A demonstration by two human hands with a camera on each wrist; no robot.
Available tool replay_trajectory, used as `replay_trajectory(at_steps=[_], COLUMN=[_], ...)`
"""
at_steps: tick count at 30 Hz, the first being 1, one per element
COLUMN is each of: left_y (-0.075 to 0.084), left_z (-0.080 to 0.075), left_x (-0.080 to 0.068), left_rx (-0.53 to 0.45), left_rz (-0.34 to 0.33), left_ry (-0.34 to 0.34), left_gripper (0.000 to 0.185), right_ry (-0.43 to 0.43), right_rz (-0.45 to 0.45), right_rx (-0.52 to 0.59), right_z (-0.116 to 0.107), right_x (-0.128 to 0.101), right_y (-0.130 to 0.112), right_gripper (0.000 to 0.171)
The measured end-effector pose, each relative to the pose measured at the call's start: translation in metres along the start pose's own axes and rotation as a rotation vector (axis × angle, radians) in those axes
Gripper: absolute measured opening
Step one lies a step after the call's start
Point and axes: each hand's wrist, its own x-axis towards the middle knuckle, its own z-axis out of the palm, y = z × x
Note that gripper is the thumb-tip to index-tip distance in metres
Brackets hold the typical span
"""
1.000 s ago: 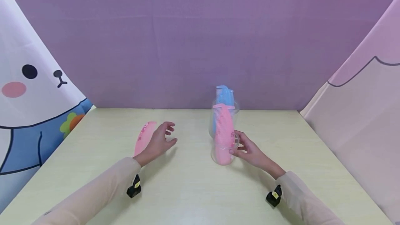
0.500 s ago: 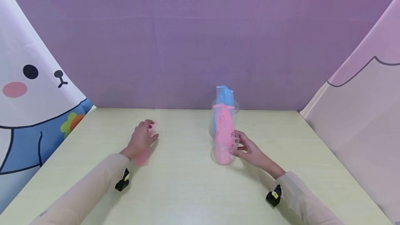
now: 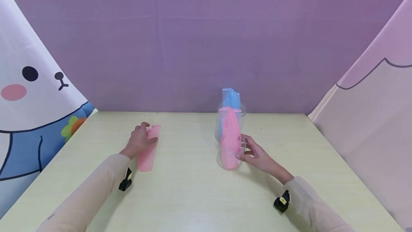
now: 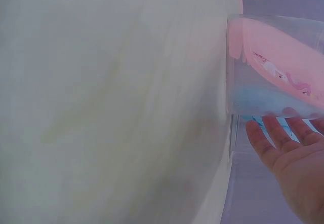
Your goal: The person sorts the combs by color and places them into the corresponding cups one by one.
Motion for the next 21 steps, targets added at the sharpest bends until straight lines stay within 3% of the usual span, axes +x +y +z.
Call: replay_trajectory(at_steps=[12, 21], left_y=[0.005, 0.003], left_z=[-0.004, -0.005], left_x=[0.009, 0.012], left_rx=[-0.008, -0.019], left_rz=[-0.070, -0.083], left_ry=[-0.010, -0.001], left_gripper=[0.074, 0.076], right_ry=[0.002, 0.008], right_rz=[0.006, 0.000], right_rx=[-0.001, 0.000], right_z=[0.001, 0.001], right_x=[-0.001, 0.001], right_y=[-0.001, -0.001], right_gripper=[0.064, 0.063])
